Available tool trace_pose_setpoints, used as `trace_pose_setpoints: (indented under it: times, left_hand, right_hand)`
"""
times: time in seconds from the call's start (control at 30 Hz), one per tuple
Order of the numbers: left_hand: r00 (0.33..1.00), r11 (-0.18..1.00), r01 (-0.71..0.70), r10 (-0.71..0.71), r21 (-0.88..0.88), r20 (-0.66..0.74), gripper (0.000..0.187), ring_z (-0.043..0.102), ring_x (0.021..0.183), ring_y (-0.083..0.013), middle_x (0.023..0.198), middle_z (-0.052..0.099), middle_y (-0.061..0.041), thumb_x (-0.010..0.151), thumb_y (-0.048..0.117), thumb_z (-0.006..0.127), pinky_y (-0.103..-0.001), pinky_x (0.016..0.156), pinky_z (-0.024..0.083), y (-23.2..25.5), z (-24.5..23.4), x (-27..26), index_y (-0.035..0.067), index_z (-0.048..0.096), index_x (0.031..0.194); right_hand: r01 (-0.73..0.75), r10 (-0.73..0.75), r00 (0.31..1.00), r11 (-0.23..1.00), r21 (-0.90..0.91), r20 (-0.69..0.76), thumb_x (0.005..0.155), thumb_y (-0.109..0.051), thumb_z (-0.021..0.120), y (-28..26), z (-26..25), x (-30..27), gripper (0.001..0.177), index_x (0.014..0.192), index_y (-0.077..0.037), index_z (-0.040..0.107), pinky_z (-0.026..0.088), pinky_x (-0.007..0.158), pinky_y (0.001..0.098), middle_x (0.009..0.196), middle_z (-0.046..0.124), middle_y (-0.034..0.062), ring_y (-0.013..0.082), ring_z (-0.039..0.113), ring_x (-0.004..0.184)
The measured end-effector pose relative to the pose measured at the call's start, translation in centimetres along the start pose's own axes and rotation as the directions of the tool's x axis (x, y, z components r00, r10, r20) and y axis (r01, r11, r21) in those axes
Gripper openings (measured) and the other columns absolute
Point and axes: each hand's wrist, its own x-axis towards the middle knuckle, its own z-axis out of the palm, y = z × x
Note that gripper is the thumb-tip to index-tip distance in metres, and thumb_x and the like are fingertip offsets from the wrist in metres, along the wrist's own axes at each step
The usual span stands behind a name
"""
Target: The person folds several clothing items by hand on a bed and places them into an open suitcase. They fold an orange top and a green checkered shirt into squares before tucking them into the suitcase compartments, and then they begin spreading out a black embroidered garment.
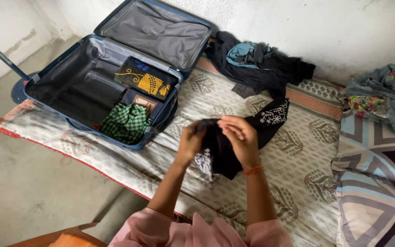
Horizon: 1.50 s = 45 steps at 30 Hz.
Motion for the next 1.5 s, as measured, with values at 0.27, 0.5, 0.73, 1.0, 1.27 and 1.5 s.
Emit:
trace_pose_setpoints:
  times: [0.27,0.5,0.73,1.0,1.27,1.5]
  left_hand:
    - [0.999,0.872,-0.007,-0.016,-0.489,-0.042,0.029,0.067,0.097,-0.0133,0.109,0.072,-0.007,0.109,0.015,0.05,-0.026,0.086,0.052,2.5,-3.1,1.3,-0.004,0.067,0.123]
    - [0.999,0.816,-0.05,0.039,-0.576,-0.031,0.035,0.069,0.114,-0.0195,0.124,0.072,-0.011,0.108,0.017,0.04,-0.032,0.102,0.053,9.5,-2.3,0.8,0.003,0.062,0.132]
    - [0.947,0.834,-0.319,0.303,-0.449,-0.11,0.025,0.067,0.109,-0.0179,0.116,0.072,-0.012,0.107,0.006,0.045,-0.031,0.101,0.052,8.7,-2.4,1.7,-0.001,0.067,0.117]
    - [0.916,0.885,-0.397,0.367,-0.244,-0.16,0.016,0.061,0.09,-0.0073,0.1,0.069,-0.003,0.106,-0.005,0.057,-0.022,0.082,0.049,10.2,1.2,1.7,-0.001,0.071,0.111]
    - [0.874,0.915,-0.402,0.369,-0.043,-0.317,0.027,0.048,0.076,-0.0039,0.09,0.058,0.003,0.102,-0.007,0.045,-0.019,0.069,0.039,9.2,-2.0,1.7,0.002,0.066,0.117]
    - [0.904,0.929,-0.365,0.371,0.071,-0.213,0.029,0.06,0.089,-0.0081,0.097,0.067,-0.002,0.095,-0.012,0.043,-0.021,0.082,0.047,4.6,-2.8,0.9,0.001,0.065,0.111]
  right_hand:
    - [-0.28,0.278,0.96,0.945,-0.169,-0.038,0.074,-0.019,0.087,1.8,-1.6,-1.4,0.075,0.139,-0.006,0.05,0.055,0.1,0.0377,0.129,0.063,0.012,0.0234,0.063,0.12]
    - [-0.44,0.459,0.888,0.862,-0.254,0.017,0.086,-0.028,0.082,12.6,-1.5,-2.7,0.052,0.129,-0.001,0.068,0.059,0.09,0.0314,0.123,0.076,0.0178,0.0214,0.073,0.107]
    - [-0.436,0.503,0.861,0.805,-0.402,0.075,0.074,-0.026,0.091,16.4,-0.8,-3.2,0.063,0.129,-0.006,0.066,0.06,0.08,0.0344,0.122,0.068,0.0216,0.0275,0.069,0.099]
    - [-0.238,0.29,0.952,0.907,-0.348,0.103,0.088,-0.042,0.08,15.3,2.6,-3.7,0.067,0.134,0.003,0.061,0.053,0.074,0.0412,0.114,0.066,0.0187,0.0265,0.06,0.094]
    - [0.3,-0.466,0.884,0.509,-0.807,0.035,0.113,-0.023,0.058,12.2,-7.5,-0.8,0.018,0.113,-0.012,0.072,0.054,0.07,0.0186,0.101,0.064,-0.0032,0.0036,0.059,0.084]
    - [-0.191,0.164,0.84,0.982,0.0,-0.517,0.103,-0.031,0.067,2.9,-9.5,-1.7,0.027,0.083,-0.012,0.064,0.026,0.052,0.0231,0.067,0.046,-0.0102,0.0022,0.033,0.056]
